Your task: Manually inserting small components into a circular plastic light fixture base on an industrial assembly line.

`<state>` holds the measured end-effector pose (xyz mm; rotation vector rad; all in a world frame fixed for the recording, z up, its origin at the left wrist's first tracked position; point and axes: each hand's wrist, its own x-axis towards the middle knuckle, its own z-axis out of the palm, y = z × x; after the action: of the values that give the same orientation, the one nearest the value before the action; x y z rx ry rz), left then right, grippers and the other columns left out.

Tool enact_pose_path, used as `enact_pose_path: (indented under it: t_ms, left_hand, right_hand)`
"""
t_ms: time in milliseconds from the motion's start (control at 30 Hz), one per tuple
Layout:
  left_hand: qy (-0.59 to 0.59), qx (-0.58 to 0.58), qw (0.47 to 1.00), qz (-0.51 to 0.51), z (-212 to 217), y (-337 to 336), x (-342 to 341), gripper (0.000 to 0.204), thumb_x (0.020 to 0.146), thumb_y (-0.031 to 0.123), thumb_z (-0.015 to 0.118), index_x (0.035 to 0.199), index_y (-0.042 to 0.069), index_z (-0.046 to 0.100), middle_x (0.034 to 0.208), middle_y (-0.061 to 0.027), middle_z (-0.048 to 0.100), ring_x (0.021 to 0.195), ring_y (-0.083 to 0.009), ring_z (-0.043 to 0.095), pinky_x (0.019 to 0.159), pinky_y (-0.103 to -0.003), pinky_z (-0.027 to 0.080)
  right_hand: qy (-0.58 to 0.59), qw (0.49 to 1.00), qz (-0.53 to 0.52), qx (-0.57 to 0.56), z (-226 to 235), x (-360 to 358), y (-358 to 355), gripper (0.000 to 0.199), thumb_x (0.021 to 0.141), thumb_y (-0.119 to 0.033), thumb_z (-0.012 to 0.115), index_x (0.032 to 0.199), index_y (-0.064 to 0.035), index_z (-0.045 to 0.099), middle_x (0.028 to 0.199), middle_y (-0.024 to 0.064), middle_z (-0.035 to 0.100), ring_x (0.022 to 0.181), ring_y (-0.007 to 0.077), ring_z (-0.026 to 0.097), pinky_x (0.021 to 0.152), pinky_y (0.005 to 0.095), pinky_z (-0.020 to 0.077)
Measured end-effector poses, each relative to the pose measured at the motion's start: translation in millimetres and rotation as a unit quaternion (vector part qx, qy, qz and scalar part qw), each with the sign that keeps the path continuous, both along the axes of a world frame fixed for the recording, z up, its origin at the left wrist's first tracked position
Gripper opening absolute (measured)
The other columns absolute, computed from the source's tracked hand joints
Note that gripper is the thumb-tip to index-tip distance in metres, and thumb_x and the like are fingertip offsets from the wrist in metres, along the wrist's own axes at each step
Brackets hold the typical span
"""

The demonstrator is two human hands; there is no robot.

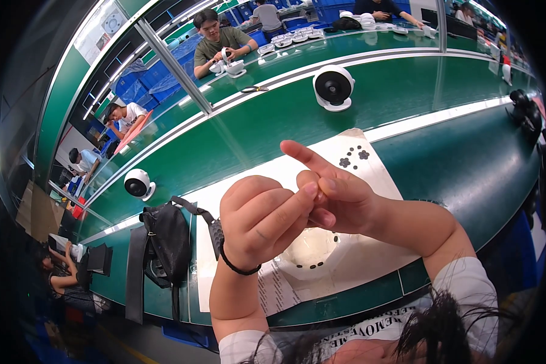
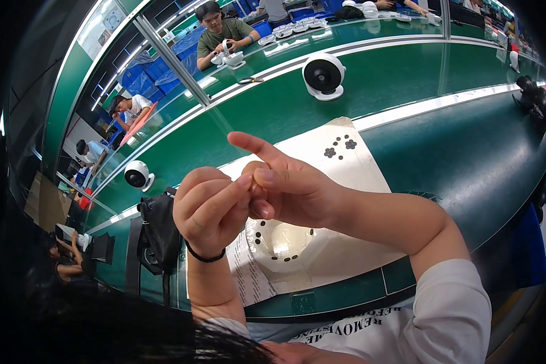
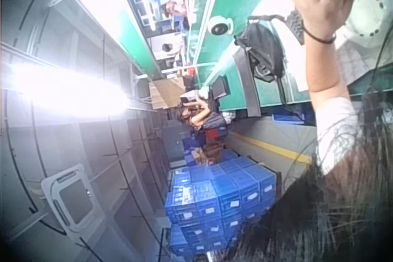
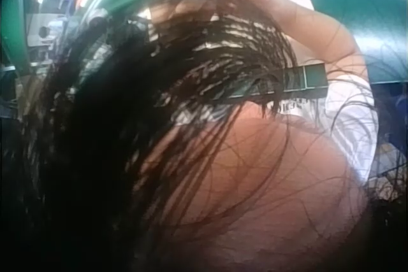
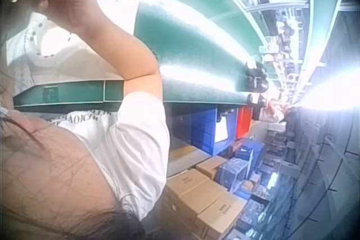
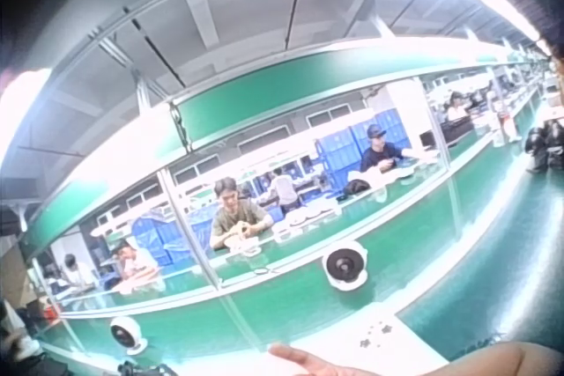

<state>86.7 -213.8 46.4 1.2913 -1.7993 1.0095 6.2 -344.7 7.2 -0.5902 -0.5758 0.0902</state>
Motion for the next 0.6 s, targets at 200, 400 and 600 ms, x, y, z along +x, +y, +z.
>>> enact_pose_path:
  t_ms: [200,400,600]
  left_hand:
    - [0.005,-0.003,1.0,-0.003,-0.3,0.0,-0.1,0.038,0.052,0.005,0.069,0.089,0.005,0.065,0.064,0.0009,0.054,0.055,-0.0153,0.05,0.047,-0.025,0.04]
    - [0.023,-0.018,1.0,-0.009,-3.2,-1.3,1.3,0.038,0.053,0.004,0.069,0.09,0.006,0.065,0.065,0.0007,0.054,0.056,-0.0156,0.051,0.048,-0.025,0.041]
    - [0.01,0.0,1.0,-0.013,0.0,-1.9,2.8,0.035,0.053,0.007,0.068,0.088,0.006,0.065,0.067,0.0002,0.054,0.056,-0.0158,0.052,0.047,-0.025,0.042]
  right_hand:
    - [-0.04,0.997,0.049,0.039,-4.9,3.0,-2.3,0.056,0.09,-0.02,0.046,0.135,-0.0144,0.014,0.084,0.0028,0.052,0.066,0.0106,0.051,0.069,0.0265,0.0389]
    - [-0.003,1.0,0.007,0.002,-1.9,1.3,0.9,0.063,0.085,-0.021,0.053,0.137,-0.0172,0.016,0.08,-0.0023,0.05,0.055,0.0072,0.051,0.058,0.0216,0.0408]
    - [-0.02,1.0,0.001,0.016,-3.3,2.1,-1.0,0.064,0.085,-0.02,0.053,0.137,-0.0177,0.016,0.08,-0.0022,0.05,0.059,0.0073,0.051,0.061,0.0232,0.0398]
